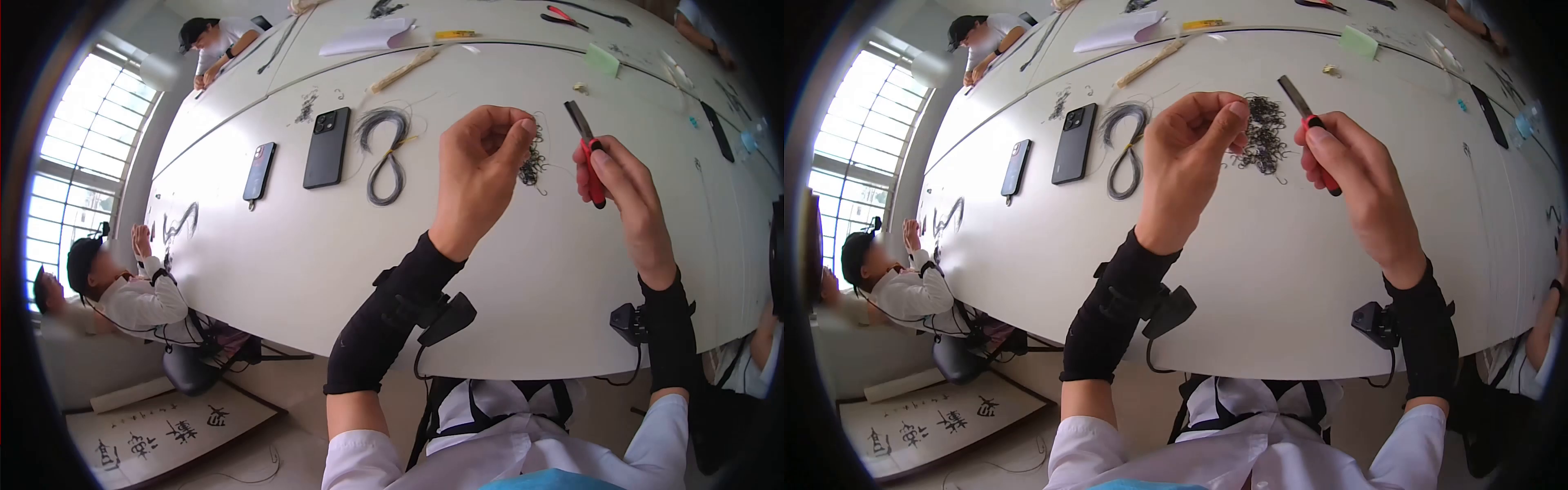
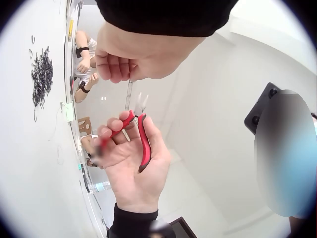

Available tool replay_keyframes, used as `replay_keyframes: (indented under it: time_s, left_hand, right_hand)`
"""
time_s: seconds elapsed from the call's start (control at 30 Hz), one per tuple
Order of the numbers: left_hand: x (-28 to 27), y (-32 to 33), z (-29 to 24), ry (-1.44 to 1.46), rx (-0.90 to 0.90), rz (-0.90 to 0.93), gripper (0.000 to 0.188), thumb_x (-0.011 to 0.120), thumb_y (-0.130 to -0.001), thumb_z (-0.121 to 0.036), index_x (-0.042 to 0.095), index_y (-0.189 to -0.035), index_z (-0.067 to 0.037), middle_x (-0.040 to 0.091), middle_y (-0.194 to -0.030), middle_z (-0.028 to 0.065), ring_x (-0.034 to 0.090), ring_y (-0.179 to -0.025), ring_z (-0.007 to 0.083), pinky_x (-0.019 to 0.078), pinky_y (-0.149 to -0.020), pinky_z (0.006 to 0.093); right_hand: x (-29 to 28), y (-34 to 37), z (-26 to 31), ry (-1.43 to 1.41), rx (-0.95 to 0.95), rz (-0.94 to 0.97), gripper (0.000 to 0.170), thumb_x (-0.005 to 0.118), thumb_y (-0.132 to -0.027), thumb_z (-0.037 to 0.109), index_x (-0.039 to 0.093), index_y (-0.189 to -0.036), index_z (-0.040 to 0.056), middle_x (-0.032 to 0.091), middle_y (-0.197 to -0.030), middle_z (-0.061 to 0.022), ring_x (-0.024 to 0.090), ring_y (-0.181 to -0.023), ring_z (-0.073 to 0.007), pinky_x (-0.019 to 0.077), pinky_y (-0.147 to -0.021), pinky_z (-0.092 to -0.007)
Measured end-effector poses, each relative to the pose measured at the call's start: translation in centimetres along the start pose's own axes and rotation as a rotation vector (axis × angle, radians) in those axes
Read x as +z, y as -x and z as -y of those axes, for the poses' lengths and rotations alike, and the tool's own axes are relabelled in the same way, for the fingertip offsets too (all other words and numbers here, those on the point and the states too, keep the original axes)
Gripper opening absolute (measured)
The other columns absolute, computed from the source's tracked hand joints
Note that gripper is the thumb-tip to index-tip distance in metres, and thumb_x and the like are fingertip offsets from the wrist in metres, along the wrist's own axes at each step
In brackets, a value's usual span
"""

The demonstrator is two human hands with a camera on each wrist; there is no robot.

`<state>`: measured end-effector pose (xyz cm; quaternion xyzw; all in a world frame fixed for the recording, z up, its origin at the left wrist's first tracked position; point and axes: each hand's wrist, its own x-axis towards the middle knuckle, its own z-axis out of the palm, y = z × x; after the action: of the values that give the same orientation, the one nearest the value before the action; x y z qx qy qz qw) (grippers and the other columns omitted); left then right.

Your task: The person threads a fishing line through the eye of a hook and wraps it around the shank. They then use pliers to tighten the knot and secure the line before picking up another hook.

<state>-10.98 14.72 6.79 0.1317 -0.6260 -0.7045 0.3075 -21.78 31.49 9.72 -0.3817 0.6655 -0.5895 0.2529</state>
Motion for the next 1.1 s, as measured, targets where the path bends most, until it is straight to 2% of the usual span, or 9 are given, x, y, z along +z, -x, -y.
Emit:
replay_keyframes:
  time_s: [0.13, 0.23, 0.33, 0.43, 0.57, 0.63, 0.73, 0.83, 1.1]
  left_hand:
    - [0.2, 0.1, -0.5, -0.074, 0.014, -0.04, 0.02, 0.069, -0.098, -0.015, 0.068, -0.104, 0.005, 0.069, -0.091, 0.0042, 0.062, -0.078, 0.01, 0.0505, -0.075, 0.0257]
    - [0.3, 0.1, -0.3, -0.11, 0.027, -0.051, 0.019, 0.068, -0.098, -0.012, 0.067, -0.102, 0.007, 0.068, -0.085, 0.0032, 0.06, -0.076, 0.0068, 0.0498, -0.071, 0.0223]
    - [0.4, 0.1, -0.1, -0.168, 0.086, -0.068, 0.017, 0.068, -0.097, -0.01, 0.068, -0.101, 0.007, 0.07, -0.086, 0.0058, 0.063, -0.077, 0.0092, 0.052, -0.074, 0.0246]
    - [0.5, 0.3, -0.1, -0.281, 0.115, -0.055, 0.017, 0.069, -0.097, -0.01, 0.069, -0.103, 0.005, 0.07, -0.091, 0.0047, 0.063, -0.079, 0.0077, 0.051, -0.075, 0.0226]
    - [0.7, 0.1, 0.4, -0.295, 0.22, -0.079, 0.011, 0.07, -0.092, -0.006, 0.069, -0.096, 0.005, 0.072, -0.083, 0.0092, 0.065, -0.072, 0.0143, 0.0527, -0.072, 0.0273]
    - [0.5, 0.2, 0.2, -0.33, 0.169, -0.052, 0.014, 0.069, -0.095, -0.008, 0.07, -0.1, 0.006, 0.073, -0.089, 0.0074, 0.065, -0.08, 0.0093, 0.0529, -0.078, 0.0244]
    - [0.5, 0.1, 0.2, -0.309, 0.171, -0.053, 0.016, 0.07, -0.092, -0.009, 0.071, -0.095, 0.006, 0.073, -0.088, 0.008, 0.066, -0.079, 0.0108, 0.0536, -0.077, 0.0258]
    - [0.6, 0.3, -0.1, -0.321, 0.146, -0.052, 0.017, 0.069, -0.091, -0.01, 0.07, -0.095, 0.007, 0.073, -0.083, 0.008, 0.067, -0.076, 0.0121, 0.054, -0.077, 0.0271]
    - [0.3, 0.1, 0.0, -0.292, 0.118, -0.019, 0.018, 0.069, -0.09, -0.011, 0.069, -0.094, 0.007, 0.072, -0.081, 0.0082, 0.068, -0.074, 0.0126, 0.0542, -0.075, 0.027]
  right_hand:
    - [-0.1, -0.1, -0.4, 0.047, 0.047, 0.051, 0.038, 0.046, -0.107, 0.033, 0.063, -0.099, -0.0002, 0.056, -0.077, -0.0007, 0.049, -0.074, -0.0095, 0.0417, -0.07, -0.0248]
    - [0.1, 0.0, -0.4, 0.049, 0.076, 0.062, 0.038, 0.047, -0.106, 0.033, 0.064, -0.098, 0.0001, 0.056, -0.077, -0.0009, 0.049, -0.074, -0.0096, 0.0421, -0.07, -0.0251]
    - [0.2, 0.0, -0.6, 0.045, 0.085, 0.074, 0.038, 0.047, -0.106, 0.033, 0.064, -0.098, 0.0, 0.056, -0.077, -0.0007, 0.048, -0.074, -0.0093, 0.0421, -0.07, -0.0251]
    - [0.3, 0.1, -0.8, 0.053, 0.077, 0.071, 0.039, 0.048, -0.106, 0.034, 0.064, -0.097, -0.0001, 0.054, -0.075, 0.0002, 0.047, -0.071, -0.0085, 0.0409, -0.066, -0.0245]
    - [0.6, 0.2, -0.5, 0.091, 0.072, 0.037, 0.039, 0.05, -0.105, 0.035, 0.064, -0.094, 0.0, 0.049, -0.069, 0.0024, 0.043, -0.063, -0.007, 0.0363, -0.058, -0.0238]
    - [0.5, 0.0, -1.0, 0.12, 0.054, 0.004, 0.041, 0.051, -0.105, 0.035, 0.065, -0.09, 0.0004, 0.043, -0.063, 0.0045, 0.037, -0.058, -0.005, 0.031, -0.054, -0.0239]
    - [1.0, -0.1, -0.9, 0.103, 0.026, -0.009, 0.043, 0.05, -0.105, 0.038, 0.064, -0.088, 0.0011, 0.042, -0.063, 0.0048, 0.035, -0.057, -0.0045, 0.0289, -0.053, -0.0232]
    - [1.0, 0.0, -1.0, 0.101, 0.032, -0.029, 0.045, 0.05, -0.105, 0.04, 0.063, -0.087, 0.0014, 0.042, -0.064, 0.0049, 0.035, -0.058, -0.0041, 0.0278, -0.052, -0.0228]
    - [1.2, 0.1, -0.9, 0.081, 0.027, -0.052, 0.045, 0.05, -0.105, 0.04, 0.063, -0.086, 0.0012, 0.041, -0.064, 0.005, 0.034, -0.058, -0.0039, 0.0272, -0.051, -0.0227]
